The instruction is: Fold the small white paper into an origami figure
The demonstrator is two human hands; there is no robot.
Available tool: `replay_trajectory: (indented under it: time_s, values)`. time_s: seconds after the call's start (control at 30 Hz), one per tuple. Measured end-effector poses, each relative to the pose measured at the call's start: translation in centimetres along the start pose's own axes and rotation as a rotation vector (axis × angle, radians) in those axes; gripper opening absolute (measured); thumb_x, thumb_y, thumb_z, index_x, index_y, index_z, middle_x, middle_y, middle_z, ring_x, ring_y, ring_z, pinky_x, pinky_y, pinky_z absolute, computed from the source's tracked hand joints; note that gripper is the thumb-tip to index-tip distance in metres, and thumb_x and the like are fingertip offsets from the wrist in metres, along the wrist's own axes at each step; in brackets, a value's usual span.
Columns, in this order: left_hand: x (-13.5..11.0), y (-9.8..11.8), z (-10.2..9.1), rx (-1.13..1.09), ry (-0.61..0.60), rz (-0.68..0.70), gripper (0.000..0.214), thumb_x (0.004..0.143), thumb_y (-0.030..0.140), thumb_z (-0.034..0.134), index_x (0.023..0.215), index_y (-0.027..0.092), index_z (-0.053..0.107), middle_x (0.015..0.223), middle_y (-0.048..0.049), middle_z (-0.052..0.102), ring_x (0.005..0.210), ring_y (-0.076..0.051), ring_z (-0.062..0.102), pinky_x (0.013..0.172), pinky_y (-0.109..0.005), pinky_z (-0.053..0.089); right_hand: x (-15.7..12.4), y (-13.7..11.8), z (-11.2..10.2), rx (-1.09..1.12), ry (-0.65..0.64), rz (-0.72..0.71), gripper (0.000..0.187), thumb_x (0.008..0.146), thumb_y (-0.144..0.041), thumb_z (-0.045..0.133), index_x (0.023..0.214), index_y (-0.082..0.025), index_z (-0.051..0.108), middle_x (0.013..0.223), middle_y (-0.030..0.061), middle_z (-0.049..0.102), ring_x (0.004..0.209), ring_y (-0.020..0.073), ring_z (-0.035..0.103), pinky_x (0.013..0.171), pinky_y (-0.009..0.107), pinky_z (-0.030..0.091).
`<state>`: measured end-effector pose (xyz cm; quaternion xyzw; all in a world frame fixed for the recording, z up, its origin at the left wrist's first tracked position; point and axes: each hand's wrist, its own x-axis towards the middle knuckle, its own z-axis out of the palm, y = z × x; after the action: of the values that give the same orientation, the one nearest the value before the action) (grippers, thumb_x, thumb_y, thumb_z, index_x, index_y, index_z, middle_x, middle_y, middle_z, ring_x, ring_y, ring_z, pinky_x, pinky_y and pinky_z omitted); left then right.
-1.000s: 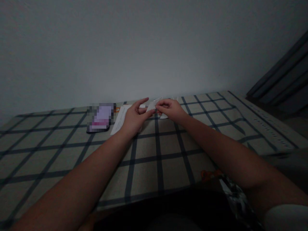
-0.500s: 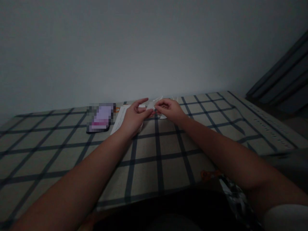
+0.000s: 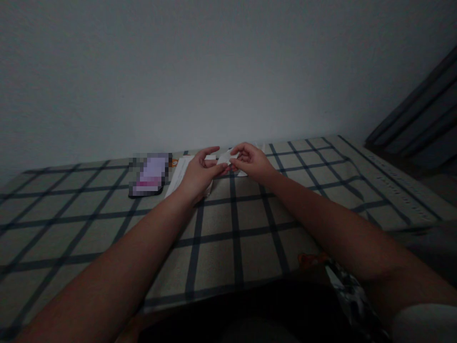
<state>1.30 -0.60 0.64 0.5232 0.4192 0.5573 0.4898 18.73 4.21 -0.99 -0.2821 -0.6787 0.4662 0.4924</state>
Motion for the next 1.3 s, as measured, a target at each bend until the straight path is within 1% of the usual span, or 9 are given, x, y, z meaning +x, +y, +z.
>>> replay_trajectory:
  time_s: [0.27,0.43,0.5,0.6,0.73,0.87,0.97,1.17,1.3]
  values:
    - [0.1,-0.2,-0.2,0.023,0.001,-0.003,0.072,0.067,0.018,0.084,0.133,0.015,0.055,0.071,0.0008,0.073,0.068,-0.015,0.072,0.077,-0.030,0.058,-0.4,-0.6,-0.1,-0.059,-0.053,-0.012,0.038,0.081,-0.029,0.070,0.111,-0.024,0.048,0.076,-0.0053,0.059,0.066,0.0119,0.065,0.064,0.025,0.054]
    - [0.6,-0.3,-0.2,-0.102,0.055,-0.018,0.071,0.067,0.017,0.082,0.131,0.015,0.053,0.074,-0.0002,0.074,0.070,-0.015,0.073,0.082,-0.030,0.058,-0.1,-0.4,-0.2,0.025,0.107,0.019,0.056,0.085,-0.047,0.068,0.128,-0.026,0.040,0.081,-0.0033,0.066,0.064,0.0112,0.065,0.063,0.025,0.055]
    - [0.8,-0.4,-0.2,-0.133,0.060,-0.026,0.072,0.066,0.015,0.082,0.131,0.015,0.052,0.074,-0.0002,0.074,0.069,-0.014,0.072,0.082,-0.030,0.058,0.1,-0.4,-0.3,0.032,0.104,0.059,0.051,0.083,-0.051,0.070,0.121,-0.024,0.048,0.082,-0.0012,0.068,0.062,0.0110,0.063,0.060,0.025,0.054]
    - [0.7,-0.6,-0.1,-0.120,0.042,-0.028,0.072,0.067,0.017,0.082,0.132,0.015,0.052,0.072,0.0008,0.073,0.070,-0.014,0.073,0.080,-0.029,0.058,0.1,-0.5,-0.4,-0.043,-0.006,0.107,0.037,0.082,-0.052,0.071,0.095,-0.019,0.060,0.079,0.0013,0.068,0.063,0.0109,0.062,0.060,0.024,0.053]
    - [0.4,-0.5,0.0,-0.052,0.033,0.000,0.071,0.068,0.022,0.083,0.132,0.015,0.053,0.074,-0.0005,0.074,0.071,-0.016,0.073,0.074,-0.027,0.056,-0.2,-1.0,-0.3,-0.158,-0.045,0.060,0.034,0.082,-0.049,0.070,0.079,-0.017,0.064,0.069,0.0007,0.064,0.064,0.0117,0.060,0.061,0.025,0.050]
    - [0.0,-0.1,-0.1,0.064,0.015,0.004,0.070,0.069,0.027,0.083,0.133,0.015,0.057,0.066,0.0024,0.070,0.054,-0.012,0.064,0.053,-0.021,0.044,-0.4,-1.3,-0.4,-0.215,-0.030,0.006,0.033,0.084,-0.048,0.067,0.074,-0.017,0.062,0.064,-0.0005,0.060,0.061,0.0119,0.055,0.060,0.026,0.046]
    - [-0.1,0.1,-0.2,0.070,-0.040,-0.030,0.077,0.068,0.028,0.084,0.138,0.015,0.055,0.061,0.0049,0.067,0.046,-0.009,0.054,0.046,-0.019,0.035,-0.5,-1.3,-0.5,-0.250,-0.035,-0.004,0.033,0.085,-0.047,0.066,0.074,-0.017,0.060,0.064,-0.0007,0.059,0.060,0.0116,0.053,0.059,0.026,0.043]
    - [-0.1,0.2,-0.3,0.058,-0.095,-0.042,0.077,0.070,0.026,0.083,0.140,0.016,0.053,0.066,0.0022,0.070,0.051,-0.010,0.059,0.048,-0.019,0.037,-0.4,-1.2,-0.5,-0.235,0.008,0.000,0.034,0.085,-0.048,0.067,0.073,-0.018,0.057,0.062,-0.0022,0.057,0.059,0.0111,0.052,0.058,0.025,0.042]
    - [-0.2,0.4,-0.3,0.061,-0.088,0.001,0.074,0.070,0.023,0.083,0.138,0.016,0.054,0.066,0.0027,0.071,0.057,-0.011,0.064,0.055,-0.020,0.045,-0.3,-1.0,-0.7,-0.184,-0.056,0.069,0.035,0.087,-0.051,0.065,0.078,-0.017,0.061,0.064,-0.0014,0.059,0.059,0.0110,0.055,0.058,0.024,0.045]
